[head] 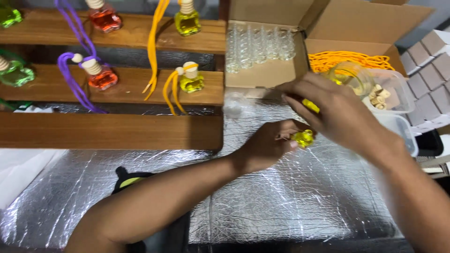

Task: Filling a small perfume bottle with liquid using a syringe and then assembling it with a pouch and cord.

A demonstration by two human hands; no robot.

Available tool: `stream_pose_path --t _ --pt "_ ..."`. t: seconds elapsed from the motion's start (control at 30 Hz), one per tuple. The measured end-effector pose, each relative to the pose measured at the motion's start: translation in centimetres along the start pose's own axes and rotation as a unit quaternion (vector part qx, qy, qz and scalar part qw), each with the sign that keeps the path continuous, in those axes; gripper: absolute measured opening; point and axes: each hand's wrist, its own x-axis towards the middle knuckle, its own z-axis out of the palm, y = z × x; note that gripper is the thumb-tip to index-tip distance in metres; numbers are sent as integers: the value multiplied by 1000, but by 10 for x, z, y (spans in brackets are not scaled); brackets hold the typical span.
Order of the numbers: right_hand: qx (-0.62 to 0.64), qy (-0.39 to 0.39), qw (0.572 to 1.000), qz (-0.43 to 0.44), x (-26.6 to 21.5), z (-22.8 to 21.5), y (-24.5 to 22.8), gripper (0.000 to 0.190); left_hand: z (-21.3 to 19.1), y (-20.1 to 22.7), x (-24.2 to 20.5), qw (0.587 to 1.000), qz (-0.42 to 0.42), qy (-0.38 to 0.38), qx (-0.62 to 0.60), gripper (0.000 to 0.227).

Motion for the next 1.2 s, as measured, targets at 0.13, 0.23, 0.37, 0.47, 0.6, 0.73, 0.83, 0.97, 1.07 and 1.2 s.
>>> stream_pose_path --t 0.13,0.23,0.37,0.47,0.6,0.73,0.83,0.97,1.07,1.2 --pt "-3 78 997 -28 -42 17 36 17 1 -18 4 999 31 12 16 33" --pt "-29 103 989 -100 -68 30 60 16 2 -9 4 997 49 41 43 32" --pt "77 205 973 -72 -84 44 68 18 2 8 6 995 -25 66 65 40" --pt "103 208 969 -82 -88 45 68 23 4 13 9 993 -45 84 75 39" --pt "124 198 969 -79 -79 35 45 25 11 21 7 987 -91 110 75 41" --pt "126 197 969 -75 -78 34 41 18 12 16 7 990 -91 104 41 39" --pt "144 198 968 -54 -78 34 41 17 11 10 7 989 -90 99 54 39" --pt "167 202 964 -38 -78 35 43 16 10 10 7 990 -92 96 57 40" --pt "173 195 965 -36 -79 35 46 17 11 15 5 991 -83 96 49 39" --pt "170 175 969 -30 -77 33 45 19 11 14 5 992 -70 94 46 39"
